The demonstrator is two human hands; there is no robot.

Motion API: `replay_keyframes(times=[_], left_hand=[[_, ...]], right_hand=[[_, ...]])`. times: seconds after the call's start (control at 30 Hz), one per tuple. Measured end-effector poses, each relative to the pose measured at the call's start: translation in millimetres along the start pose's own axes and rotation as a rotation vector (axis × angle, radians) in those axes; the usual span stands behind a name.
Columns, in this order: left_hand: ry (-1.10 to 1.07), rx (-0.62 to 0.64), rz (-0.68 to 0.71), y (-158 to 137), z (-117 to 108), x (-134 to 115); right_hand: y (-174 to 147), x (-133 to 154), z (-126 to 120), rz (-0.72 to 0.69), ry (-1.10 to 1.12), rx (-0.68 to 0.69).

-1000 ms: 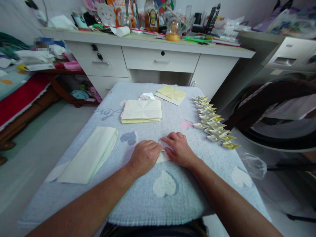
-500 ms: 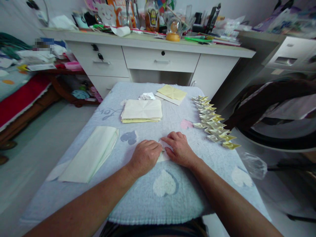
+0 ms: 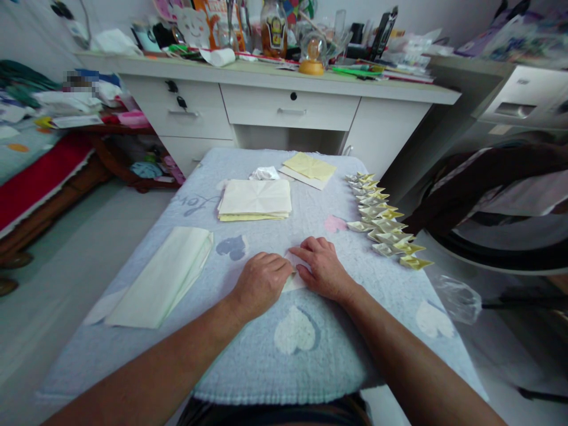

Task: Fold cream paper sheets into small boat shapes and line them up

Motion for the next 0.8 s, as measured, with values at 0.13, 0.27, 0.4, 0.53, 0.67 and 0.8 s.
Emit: replay_keyframes(times=[0.13, 0.27, 0.4, 0.53, 0.67, 0.8], left_hand=[[0.017, 0.008, 0.017, -1, 2, -2], [0.042, 0.041, 0.029, -1, 4, -5], [0.064, 0.082, 0.044, -2, 5, -10], [0.079, 0.092, 0.045, -3, 5, -13], [0.093, 0.100, 0.047, -6, 7, -14], [0.099, 0.117, 0.057, -10, 11, -14]], right_hand=[[1, -2, 1, 0.008, 0.003, -0.013], [2, -2, 1, 0.007, 0.003, -0.019], [0, 1, -1, -0.014, -0.014, -0.012], [-4, 7, 0, -0.056, -0.062, 0.019], [-6, 10, 1, -0.053, -0.115, 0.048], [-4, 10, 1, -0.038, -0.132, 0.061]])
Point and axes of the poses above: each hand's wrist, its own y-axis towards the middle knuckle, its own z-axis out of the palm, x = y × z, the point moved 9 cm from there along y, towards the middle knuckle, and after that the axes turned 10 degrees about x, right-handed, at the moved point
